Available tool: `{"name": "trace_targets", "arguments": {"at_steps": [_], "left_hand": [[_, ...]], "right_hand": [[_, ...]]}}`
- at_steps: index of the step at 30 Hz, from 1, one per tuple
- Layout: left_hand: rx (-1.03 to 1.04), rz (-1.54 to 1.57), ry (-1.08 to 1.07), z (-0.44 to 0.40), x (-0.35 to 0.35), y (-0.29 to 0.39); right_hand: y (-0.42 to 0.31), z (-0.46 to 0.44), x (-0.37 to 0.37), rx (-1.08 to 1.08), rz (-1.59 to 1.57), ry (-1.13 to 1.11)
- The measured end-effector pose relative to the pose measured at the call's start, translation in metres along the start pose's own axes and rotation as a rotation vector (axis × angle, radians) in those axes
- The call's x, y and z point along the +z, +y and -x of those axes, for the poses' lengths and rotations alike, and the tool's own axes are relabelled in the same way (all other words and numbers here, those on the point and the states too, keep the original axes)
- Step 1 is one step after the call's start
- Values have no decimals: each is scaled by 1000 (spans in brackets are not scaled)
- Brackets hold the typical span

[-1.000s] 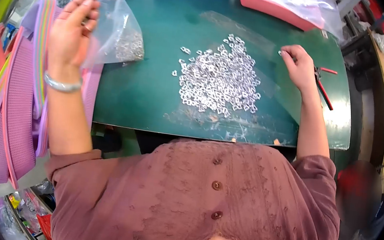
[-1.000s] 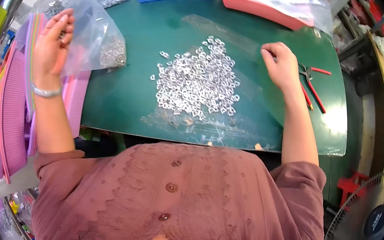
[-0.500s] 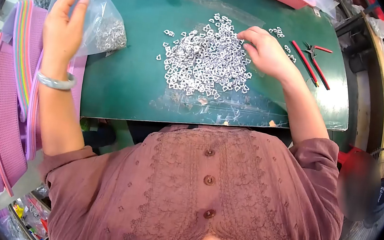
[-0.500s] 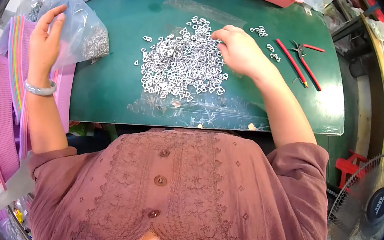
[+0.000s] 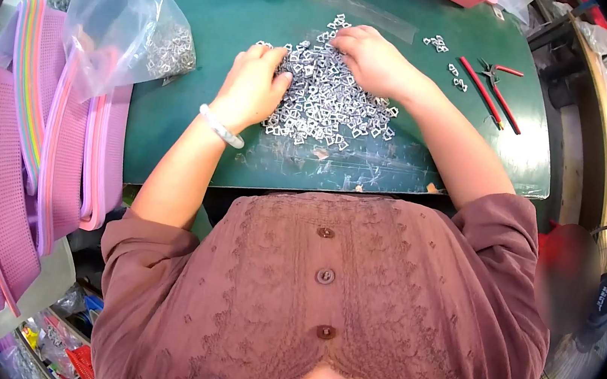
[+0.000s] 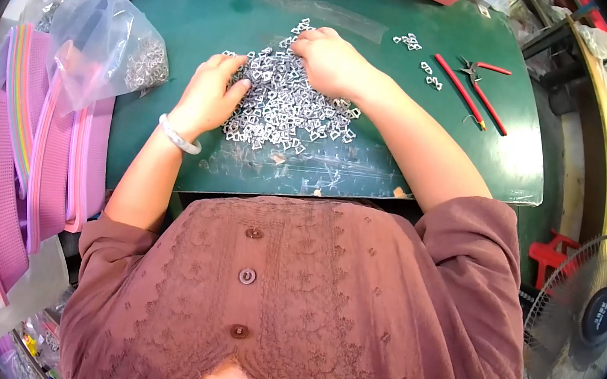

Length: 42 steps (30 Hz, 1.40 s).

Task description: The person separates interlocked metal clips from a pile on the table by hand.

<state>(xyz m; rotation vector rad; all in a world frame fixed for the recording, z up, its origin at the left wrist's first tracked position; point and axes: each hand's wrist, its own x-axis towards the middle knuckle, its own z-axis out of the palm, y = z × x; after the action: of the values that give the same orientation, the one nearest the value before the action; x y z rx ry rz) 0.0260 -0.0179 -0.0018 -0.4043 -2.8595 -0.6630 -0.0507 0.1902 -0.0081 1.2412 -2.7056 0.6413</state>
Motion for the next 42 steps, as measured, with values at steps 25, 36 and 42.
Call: {"name": "trace_targets", "arguments": {"at_steps": [25,36,42], "left_hand": [[-111,502,74,-27,3,6],[-178,731,21,-19,11,5],[-35,917,43,-12,15,11]], "right_hand": [[-42,6,-2,-83,-74,53],[-40,7,-10,272,-763,58],[-44,8,-13,439,-1138,110]]}}
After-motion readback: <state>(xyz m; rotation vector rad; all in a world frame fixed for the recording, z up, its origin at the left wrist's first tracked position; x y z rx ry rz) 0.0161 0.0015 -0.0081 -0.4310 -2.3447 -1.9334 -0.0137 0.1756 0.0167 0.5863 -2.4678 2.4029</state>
